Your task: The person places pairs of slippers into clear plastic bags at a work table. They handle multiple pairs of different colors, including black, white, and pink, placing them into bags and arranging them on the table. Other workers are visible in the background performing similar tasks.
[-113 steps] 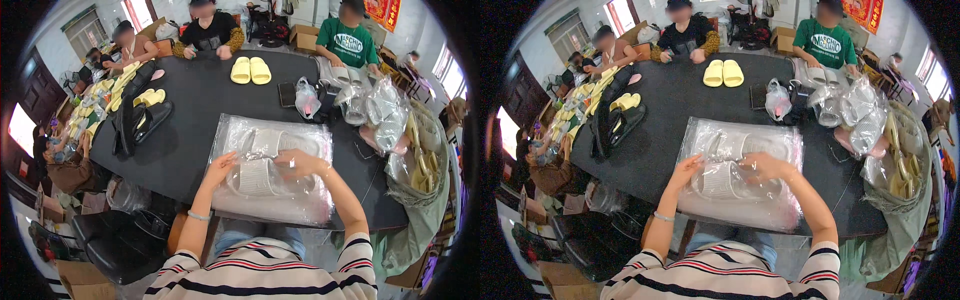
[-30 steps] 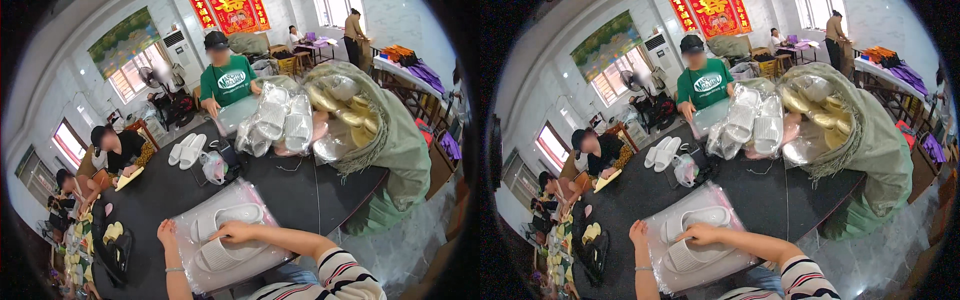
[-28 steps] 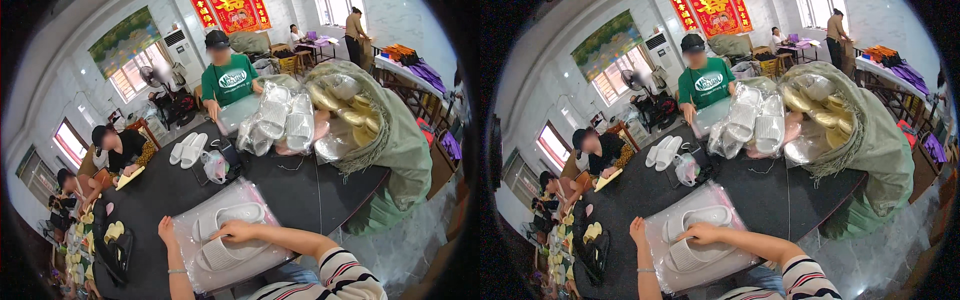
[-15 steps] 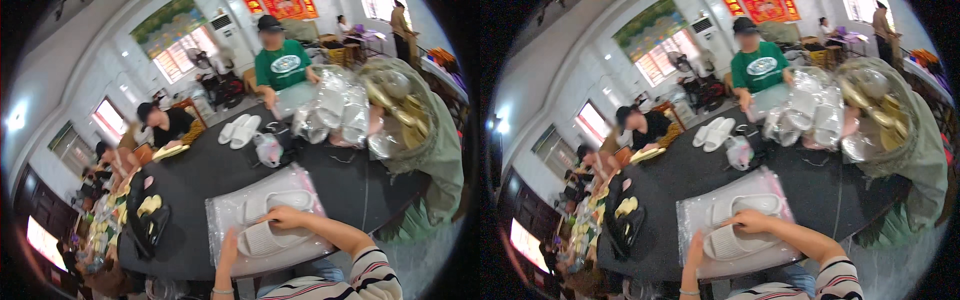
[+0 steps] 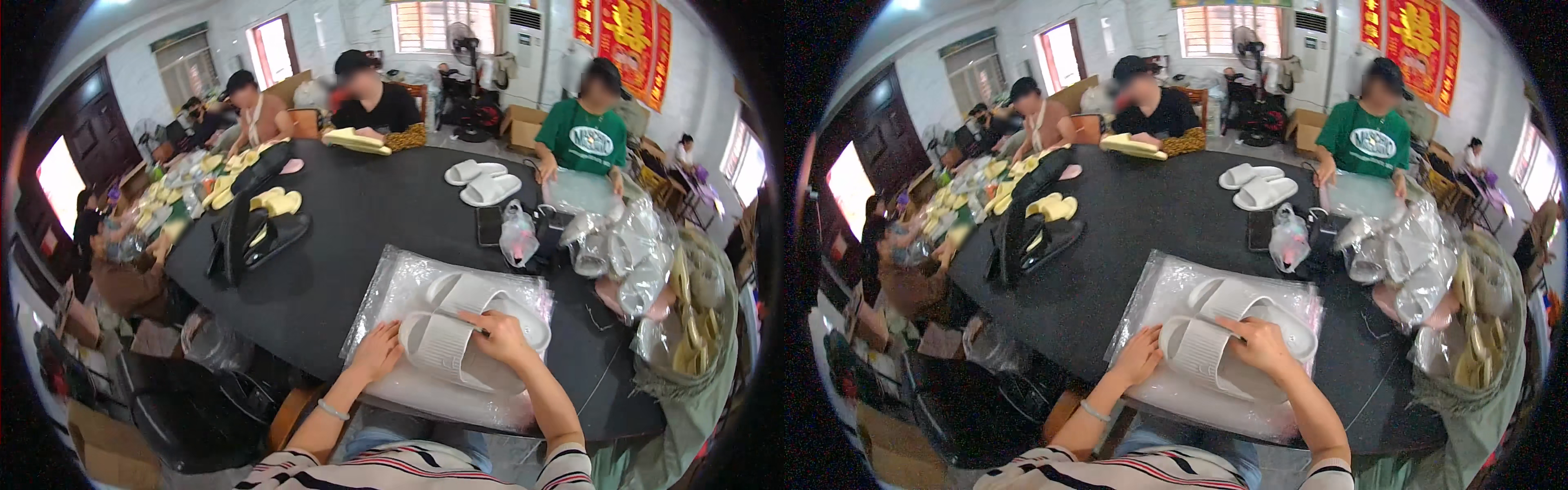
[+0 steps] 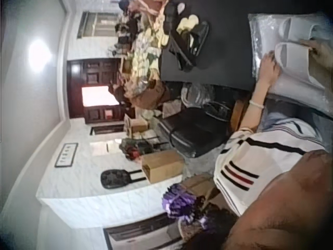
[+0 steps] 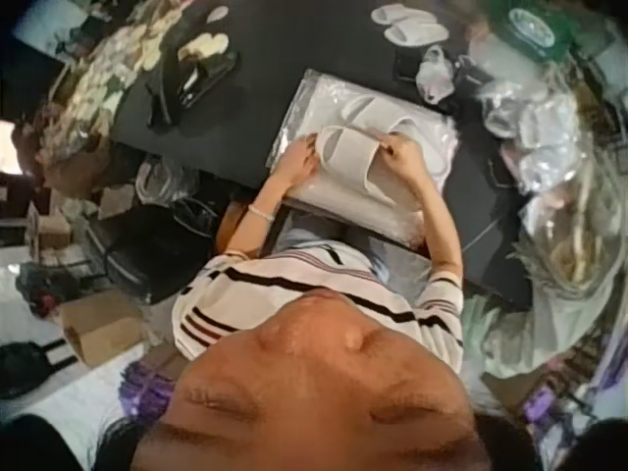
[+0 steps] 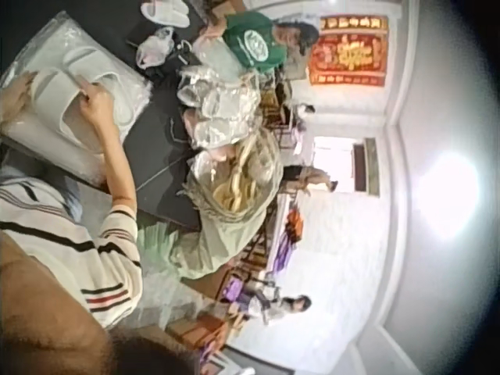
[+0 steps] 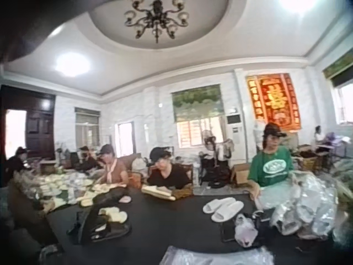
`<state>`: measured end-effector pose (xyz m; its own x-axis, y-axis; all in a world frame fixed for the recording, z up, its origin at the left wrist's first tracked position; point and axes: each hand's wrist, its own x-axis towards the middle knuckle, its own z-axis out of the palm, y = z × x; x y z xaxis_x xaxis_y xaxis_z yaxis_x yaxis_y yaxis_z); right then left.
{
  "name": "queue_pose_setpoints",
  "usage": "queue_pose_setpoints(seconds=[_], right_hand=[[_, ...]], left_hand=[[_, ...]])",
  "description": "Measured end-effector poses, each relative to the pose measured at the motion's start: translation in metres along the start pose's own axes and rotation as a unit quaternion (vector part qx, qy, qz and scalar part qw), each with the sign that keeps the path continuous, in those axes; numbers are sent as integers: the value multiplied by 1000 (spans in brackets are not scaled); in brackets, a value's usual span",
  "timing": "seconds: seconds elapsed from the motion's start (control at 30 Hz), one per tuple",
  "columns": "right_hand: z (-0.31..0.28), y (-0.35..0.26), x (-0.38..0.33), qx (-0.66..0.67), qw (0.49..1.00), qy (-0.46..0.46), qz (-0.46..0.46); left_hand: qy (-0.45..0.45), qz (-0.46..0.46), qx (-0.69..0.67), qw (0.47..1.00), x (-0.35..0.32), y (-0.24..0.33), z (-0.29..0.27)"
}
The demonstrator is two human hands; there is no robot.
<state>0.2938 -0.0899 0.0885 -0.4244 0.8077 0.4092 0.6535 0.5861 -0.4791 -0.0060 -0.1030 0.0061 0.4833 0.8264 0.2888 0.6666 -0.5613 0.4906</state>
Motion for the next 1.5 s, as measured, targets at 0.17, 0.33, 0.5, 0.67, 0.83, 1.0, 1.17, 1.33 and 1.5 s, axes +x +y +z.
queue_pose_setpoints(seconds=[0.17, 0.33, 0.5, 0.67, 0.83, 1.0, 1.17, 1.33, 1.5], right_hand=[[-14, -23, 38, -93, 994, 45, 39], [-1, -23, 43, -188, 978, -51, 80], [3, 17, 17, 60, 994, 58, 64], [21, 66, -18, 185, 944, 213, 172], [36, 82, -38, 221, 934, 150, 236], [43, 91, -43, 197, 938, 164, 234], [40, 95, -42, 202, 939, 165, 223], [46, 102, -43, 219, 937, 160, 221], [52, 111, -45, 235, 939, 160, 195]], left_hand=[[10, 19, 31, 999, -7, -7, 2], [10, 15, 62, 998, -3, 2, -3], [11, 16, 74, 997, 2, 6, -1], [17, 21, 76, 997, 1, 2, 1], [170, 10, 50, 984, -1, 7, -7], [236, 12, -46, 971, 17, 67, -18], [50, 15, 34, 998, 51, 112, 9], [27, -79, 141, 987, 92, 111, 30], [64, -50, 191, 978, 101, 90, 29]])
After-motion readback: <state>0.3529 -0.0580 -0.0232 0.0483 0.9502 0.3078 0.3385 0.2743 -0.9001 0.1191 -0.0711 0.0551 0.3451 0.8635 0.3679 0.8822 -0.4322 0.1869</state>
